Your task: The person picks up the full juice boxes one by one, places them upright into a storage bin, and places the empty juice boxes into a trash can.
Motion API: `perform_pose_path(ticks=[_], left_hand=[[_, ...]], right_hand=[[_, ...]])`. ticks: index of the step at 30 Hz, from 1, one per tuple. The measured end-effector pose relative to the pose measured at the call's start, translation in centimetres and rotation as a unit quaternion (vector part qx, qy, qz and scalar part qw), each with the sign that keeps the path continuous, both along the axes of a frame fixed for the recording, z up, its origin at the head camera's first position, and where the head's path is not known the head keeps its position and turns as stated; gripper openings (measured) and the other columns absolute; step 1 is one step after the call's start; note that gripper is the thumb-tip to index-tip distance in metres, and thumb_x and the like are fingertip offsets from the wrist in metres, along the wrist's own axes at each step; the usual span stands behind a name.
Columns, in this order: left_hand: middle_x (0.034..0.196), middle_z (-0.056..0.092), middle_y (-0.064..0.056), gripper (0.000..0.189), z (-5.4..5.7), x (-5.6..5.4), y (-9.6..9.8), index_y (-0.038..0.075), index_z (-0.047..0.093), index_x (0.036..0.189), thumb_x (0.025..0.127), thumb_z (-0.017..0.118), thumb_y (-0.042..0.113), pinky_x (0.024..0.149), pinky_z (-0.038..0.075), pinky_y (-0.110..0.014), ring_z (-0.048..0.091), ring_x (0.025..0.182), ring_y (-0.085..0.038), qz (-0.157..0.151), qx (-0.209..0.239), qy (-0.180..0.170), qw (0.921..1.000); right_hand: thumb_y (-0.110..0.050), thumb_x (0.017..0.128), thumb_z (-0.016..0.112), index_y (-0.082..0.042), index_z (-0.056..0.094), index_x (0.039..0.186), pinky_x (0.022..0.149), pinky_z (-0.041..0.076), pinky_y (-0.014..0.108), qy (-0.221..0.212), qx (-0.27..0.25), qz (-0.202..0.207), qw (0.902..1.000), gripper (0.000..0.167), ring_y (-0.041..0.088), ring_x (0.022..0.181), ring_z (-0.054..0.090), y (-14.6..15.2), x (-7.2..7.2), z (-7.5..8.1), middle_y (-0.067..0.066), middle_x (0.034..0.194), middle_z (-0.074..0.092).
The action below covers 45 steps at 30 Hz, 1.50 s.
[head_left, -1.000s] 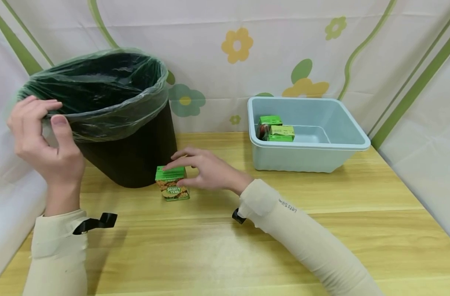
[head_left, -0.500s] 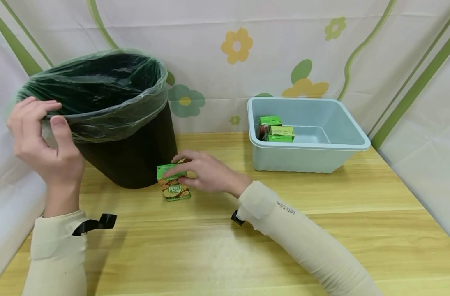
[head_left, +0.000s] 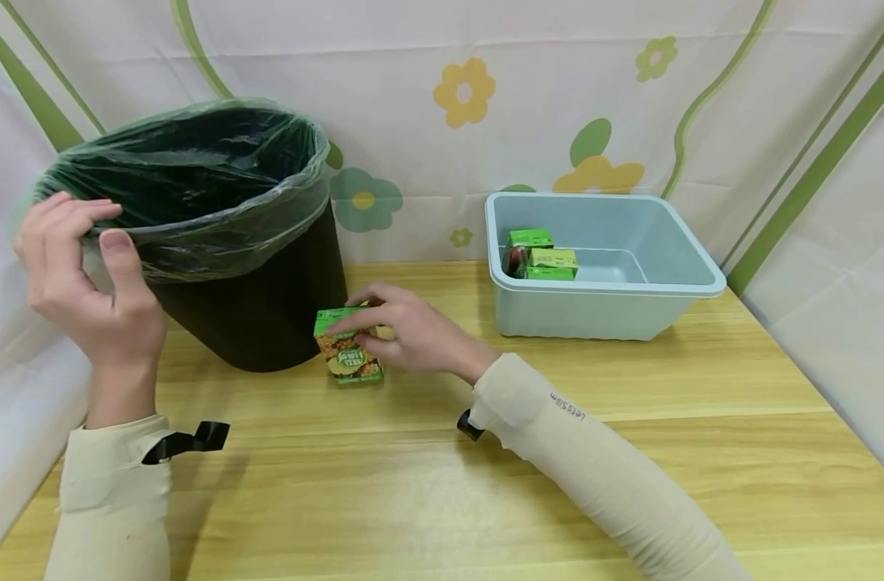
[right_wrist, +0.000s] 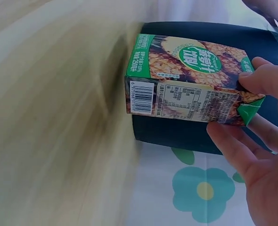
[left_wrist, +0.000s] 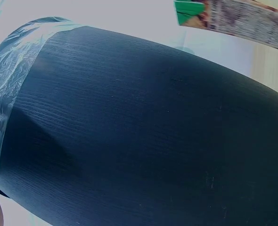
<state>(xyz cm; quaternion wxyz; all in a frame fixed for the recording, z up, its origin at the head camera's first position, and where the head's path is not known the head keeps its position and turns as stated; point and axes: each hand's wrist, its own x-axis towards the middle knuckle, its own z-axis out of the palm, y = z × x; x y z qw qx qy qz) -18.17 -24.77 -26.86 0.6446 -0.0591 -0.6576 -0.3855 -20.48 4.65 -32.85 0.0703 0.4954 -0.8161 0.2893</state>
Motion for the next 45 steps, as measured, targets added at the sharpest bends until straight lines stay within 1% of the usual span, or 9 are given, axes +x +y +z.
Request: perform_pose_path(ticks=[7,10,17,23,26,31,37,42,45], left_hand=[[0.111,0.076,-0.019,0.061,0.0,0.0,0.0,-0.002,0.078,0.106,0.097,0.064,0.057,0.124,0.035,-0.036,0.064,0.127,-0.028,-0.002,0.000,-0.001,1.0000],[0.111,0.076,-0.019,0.061,0.0,0.0,0.0,-0.001,0.078,0.106,0.097,0.064,0.057,0.123,0.035,-0.036,0.063,0.127,-0.028,-0.001,0.000,-0.001,1.0000],[0.111,0.076,-0.020,0.061,0.0,0.0,0.0,-0.001,0.078,0.106,0.097,0.064,0.057,0.123,0.036,-0.036,0.064,0.127,-0.028,0.002,0.000,-0.001,1.0000],[0.112,0.076,-0.020,0.061,-0.1,0.0,-0.1,-0.001,0.078,0.107,0.097,0.064,0.058,0.123,0.036,-0.036,0.063,0.128,-0.028,0.002,-0.001,-0.003,1.0000],[0.112,0.076,-0.020,0.061,-0.1,0.0,-0.1,-0.001,0.078,0.107,0.097,0.064,0.057,0.123,0.036,-0.036,0.063,0.128,-0.028,0.002,-0.001,-0.003,1.0000],[0.112,0.076,-0.020,0.060,-0.1,0.0,-0.1,-0.001,0.078,0.107,0.097,0.064,0.057,0.123,0.036,-0.036,0.063,0.127,-0.028,0.001,-0.001,-0.002,1.0000],[0.112,0.076,-0.020,0.062,-0.2,0.0,-0.2,-0.001,0.078,0.107,0.097,0.063,0.058,0.124,0.035,-0.036,0.063,0.128,-0.028,0.000,-0.002,-0.005,1.0000],[0.111,0.076,-0.020,0.062,-0.1,0.0,-0.1,-0.001,0.078,0.107,0.097,0.064,0.058,0.124,0.036,-0.036,0.064,0.127,-0.029,0.000,-0.003,-0.001,1.0000],[0.111,0.076,-0.021,0.062,-0.1,0.0,-0.1,-0.001,0.078,0.106,0.097,0.064,0.059,0.123,0.036,-0.036,0.064,0.126,-0.029,0.001,-0.003,0.001,1.0000]], right_hand=[[-0.009,0.100,0.069,-0.019,0.081,0.124,0.097,0.055,0.024,-0.004,-0.088,0.000,0.9961,0.028,0.022,0.122,0.066,0.9,-0.6,1.3,0.011,0.133,0.066],[-0.008,0.099,0.071,-0.017,0.082,0.122,0.095,0.056,0.025,-0.002,-0.112,-0.006,0.9937,0.027,0.022,0.118,0.068,1.2,-0.8,2.0,0.012,0.132,0.067],[-0.007,0.098,0.072,-0.015,0.083,0.119,0.089,0.057,0.027,0.025,-0.160,-0.018,0.9866,0.025,0.022,0.109,0.071,1.5,-1.3,3.2,0.014,0.129,0.070],[-0.005,0.097,0.071,-0.012,0.083,0.118,0.082,0.059,0.032,0.041,-0.207,-0.012,0.9775,0.025,0.019,0.101,0.070,1.6,-1.5,4.4,0.015,0.126,0.071],[-0.004,0.098,0.070,-0.010,0.082,0.118,0.082,0.062,0.031,0.043,-0.225,-0.007,0.9733,0.025,0.018,0.101,0.071,1.8,-1.6,5.1,0.016,0.126,0.070],[-0.001,0.098,0.068,-0.006,0.081,0.120,0.090,0.063,0.026,0.024,-0.254,-0.006,0.9669,0.026,0.021,0.109,0.072,1.9,-1.5,6.4,0.017,0.129,0.068],[0.000,0.098,0.069,-0.002,0.079,0.121,0.093,0.064,0.030,-0.013,-0.306,0.001,0.9518,0.026,0.020,0.117,0.070,1.8,-1.3,7.8,0.018,0.129,0.068],[-0.001,0.099,0.068,-0.002,0.077,0.126,0.094,0.064,0.033,-0.040,-0.325,-0.006,0.9448,0.028,0.016,0.124,0.065,2.1,-1.1,8.8,0.015,0.134,0.067],[-0.002,0.100,0.068,-0.002,0.076,0.128,0.097,0.063,0.035,-0.065,-0.340,-0.012,0.9383,0.029,0.014,0.126,0.064,2.2,-1.0,9.3,0.014,0.135,0.067]])
